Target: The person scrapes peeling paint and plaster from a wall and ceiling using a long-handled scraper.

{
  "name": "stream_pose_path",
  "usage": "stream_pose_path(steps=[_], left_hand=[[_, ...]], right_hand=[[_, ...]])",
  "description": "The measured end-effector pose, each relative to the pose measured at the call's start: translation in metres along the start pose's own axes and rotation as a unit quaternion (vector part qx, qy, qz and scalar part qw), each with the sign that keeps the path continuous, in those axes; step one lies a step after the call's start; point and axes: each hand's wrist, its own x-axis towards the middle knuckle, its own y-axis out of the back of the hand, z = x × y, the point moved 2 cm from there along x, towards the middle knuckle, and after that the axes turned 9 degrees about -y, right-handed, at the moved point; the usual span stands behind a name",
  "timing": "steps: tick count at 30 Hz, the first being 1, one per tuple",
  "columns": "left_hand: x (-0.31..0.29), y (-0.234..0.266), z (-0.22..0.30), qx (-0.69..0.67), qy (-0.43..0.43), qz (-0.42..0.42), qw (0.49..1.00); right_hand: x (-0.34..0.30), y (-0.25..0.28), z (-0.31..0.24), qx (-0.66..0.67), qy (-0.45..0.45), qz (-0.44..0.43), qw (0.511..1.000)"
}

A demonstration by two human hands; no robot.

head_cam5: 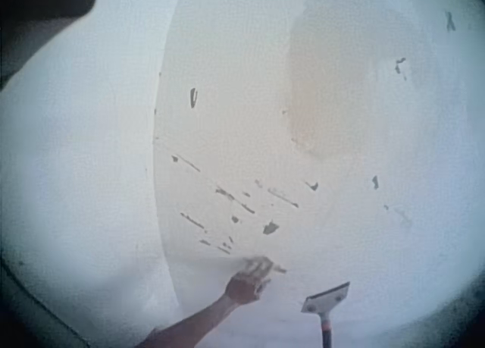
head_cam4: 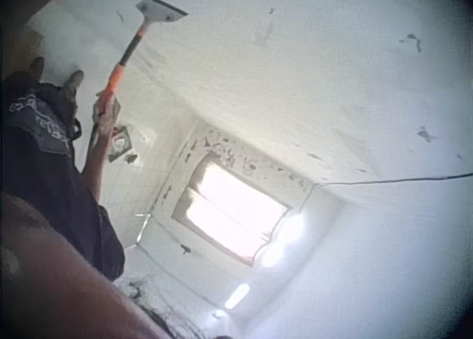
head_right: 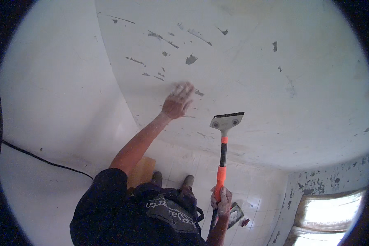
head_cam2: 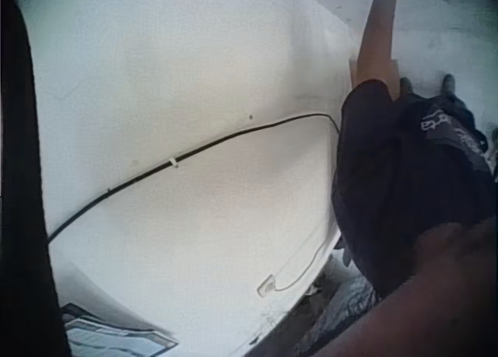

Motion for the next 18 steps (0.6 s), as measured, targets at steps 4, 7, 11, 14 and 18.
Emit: stream_pose_path(steps=[4,7,11,14,18], left_hand=[[0.004,-0.001,-0.006,0.08,0.135,0.145,0.977],[-0.017,-0.017,0.005,0.055,0.162,0.086,0.982],[-0.059,-0.03,0.015,-0.027,0.147,-0.071,0.986],[-0.065,-0.019,0.004,0.019,0.247,-0.016,0.969],[-0.031,0.004,-0.004,0.076,0.173,0.124,0.974]], right_hand=[[0.0,0.002,0.002,0.006,-0.019,0.005,1.0],[0.001,0.002,0.001,-0.02,-0.006,-0.006,1.0],[0.002,0.001,-0.001,-0.032,-0.005,-0.006,0.999],[0.004,0.0,-0.001,-0.038,-0.006,-0.016,0.999],[0.006,-0.002,0.0,-0.011,-0.005,-0.033,0.999]])
